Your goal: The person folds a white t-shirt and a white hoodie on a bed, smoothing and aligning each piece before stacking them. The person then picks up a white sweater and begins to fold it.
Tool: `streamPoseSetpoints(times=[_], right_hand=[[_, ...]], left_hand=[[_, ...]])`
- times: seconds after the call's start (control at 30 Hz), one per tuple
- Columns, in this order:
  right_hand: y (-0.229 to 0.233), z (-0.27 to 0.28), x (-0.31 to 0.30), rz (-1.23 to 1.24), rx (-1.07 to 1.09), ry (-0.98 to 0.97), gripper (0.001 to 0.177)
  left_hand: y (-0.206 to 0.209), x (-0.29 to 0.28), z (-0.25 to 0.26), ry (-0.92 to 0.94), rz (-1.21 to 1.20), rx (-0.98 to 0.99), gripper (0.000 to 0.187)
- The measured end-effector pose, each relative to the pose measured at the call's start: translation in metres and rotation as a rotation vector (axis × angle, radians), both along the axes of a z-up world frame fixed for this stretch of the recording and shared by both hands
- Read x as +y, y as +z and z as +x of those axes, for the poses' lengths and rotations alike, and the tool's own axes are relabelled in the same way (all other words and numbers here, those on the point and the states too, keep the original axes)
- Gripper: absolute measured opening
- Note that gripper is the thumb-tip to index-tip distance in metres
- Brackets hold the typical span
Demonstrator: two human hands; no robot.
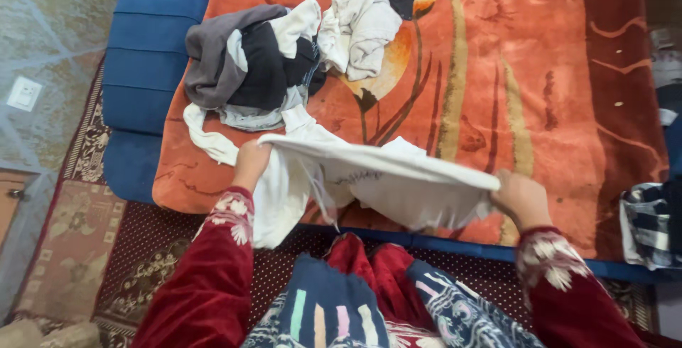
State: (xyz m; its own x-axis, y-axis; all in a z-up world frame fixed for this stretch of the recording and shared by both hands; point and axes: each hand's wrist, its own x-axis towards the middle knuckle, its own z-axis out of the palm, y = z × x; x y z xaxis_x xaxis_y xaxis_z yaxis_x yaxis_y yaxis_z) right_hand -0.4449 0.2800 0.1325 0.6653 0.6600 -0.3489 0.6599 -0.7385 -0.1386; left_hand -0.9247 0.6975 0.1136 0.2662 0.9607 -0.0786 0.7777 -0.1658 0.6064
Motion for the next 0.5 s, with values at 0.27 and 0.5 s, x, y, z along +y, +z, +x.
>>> streamPoseSetpoints(times=[0.27,0.5], right_hand=[[0.092,0.136,0.105,1.46,1.09,-0.801,0.022],[0.203,0.156,0.081,2.021,0.874,-0.059,0.021]], left_hand=[[0.083,0.075,0.205,-0.043,-0.688,-1.322,0.03],[0.225,0.115,0.277,-0.227,-0.245,-1.67,0.037]])
